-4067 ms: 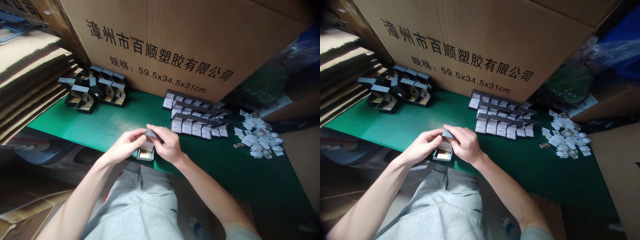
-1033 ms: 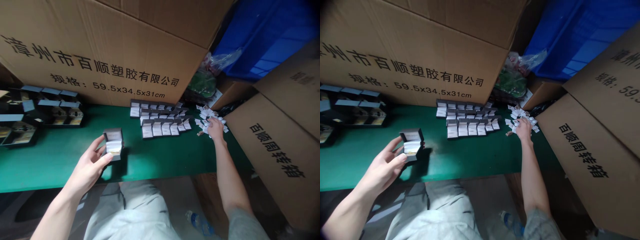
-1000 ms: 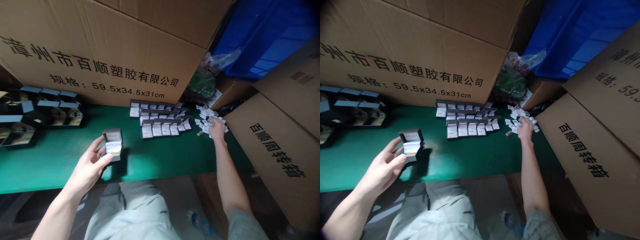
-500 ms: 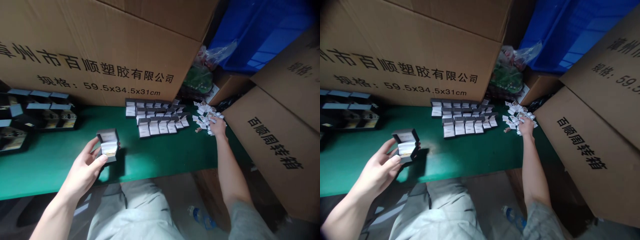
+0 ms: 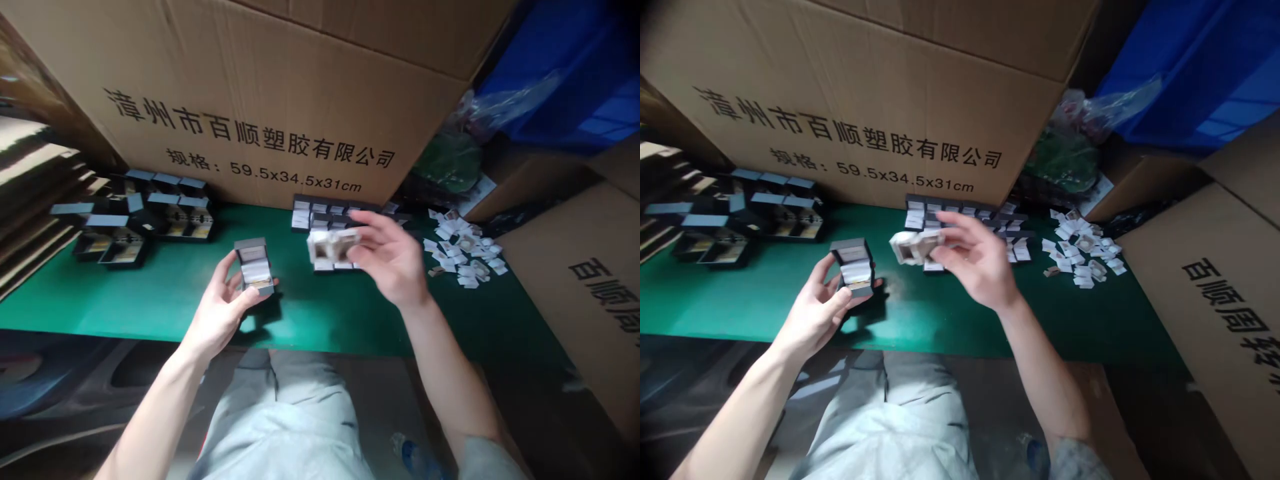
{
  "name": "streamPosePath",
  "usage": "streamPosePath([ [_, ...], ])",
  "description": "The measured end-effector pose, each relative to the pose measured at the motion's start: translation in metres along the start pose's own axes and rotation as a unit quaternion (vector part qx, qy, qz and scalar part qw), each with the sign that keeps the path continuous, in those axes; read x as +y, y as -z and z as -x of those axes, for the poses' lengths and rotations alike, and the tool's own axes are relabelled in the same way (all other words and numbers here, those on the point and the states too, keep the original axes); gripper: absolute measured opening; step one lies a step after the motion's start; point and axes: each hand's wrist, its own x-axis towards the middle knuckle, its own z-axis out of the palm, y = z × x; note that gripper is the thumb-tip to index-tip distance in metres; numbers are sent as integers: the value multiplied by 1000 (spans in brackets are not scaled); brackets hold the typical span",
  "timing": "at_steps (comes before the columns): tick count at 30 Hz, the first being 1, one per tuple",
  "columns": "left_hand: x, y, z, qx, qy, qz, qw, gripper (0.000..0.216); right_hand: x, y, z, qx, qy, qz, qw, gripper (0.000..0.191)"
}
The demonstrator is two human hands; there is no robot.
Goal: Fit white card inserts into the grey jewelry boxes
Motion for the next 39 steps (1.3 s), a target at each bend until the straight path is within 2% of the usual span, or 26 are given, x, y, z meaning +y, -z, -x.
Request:
streamPosePath([
  [2, -1, 1, 0, -8, -12, 3, 1000, 114, 1, -40, -8, -65, 6, -34, 997, 40],
  [5, -3, 2, 0, -6, -28, 18, 999, 116, 19, -76, -10, -37, 105, 55, 992, 22],
  [8, -6, 3, 0, 9, -38, 33, 999, 112, 43, -92, 0, -17, 273, 156, 949, 28],
  [11, -9, 3, -1, 12, -52, 36, 998, 109, 59, -99, 13, -8, 340, 185, 922, 42],
  [14, -8, 3, 1, -3, -61, 27, 998, 109, 63, -102, 20, -22, 337, 190, 922, 43],
  [21, -3, 2, 6, -73, -46, 32, 996, 110, 58, -100, 22, -44, 293, 148, 944, 39],
  [25, 1, 0, 7, -60, -27, 20, 998, 97, 59, -101, 21, -78, 249, 162, 952, 29],
  [31, 1, -1, 7, -44, -7, 27, 999, 83, 66, -102, 23, -78, 264, 182, 944, 29],
  [39, -1, -2, 5, -40, -9, 34, 999, 77, 64, -102, 21, -107, 236, 177, 949, 26],
])
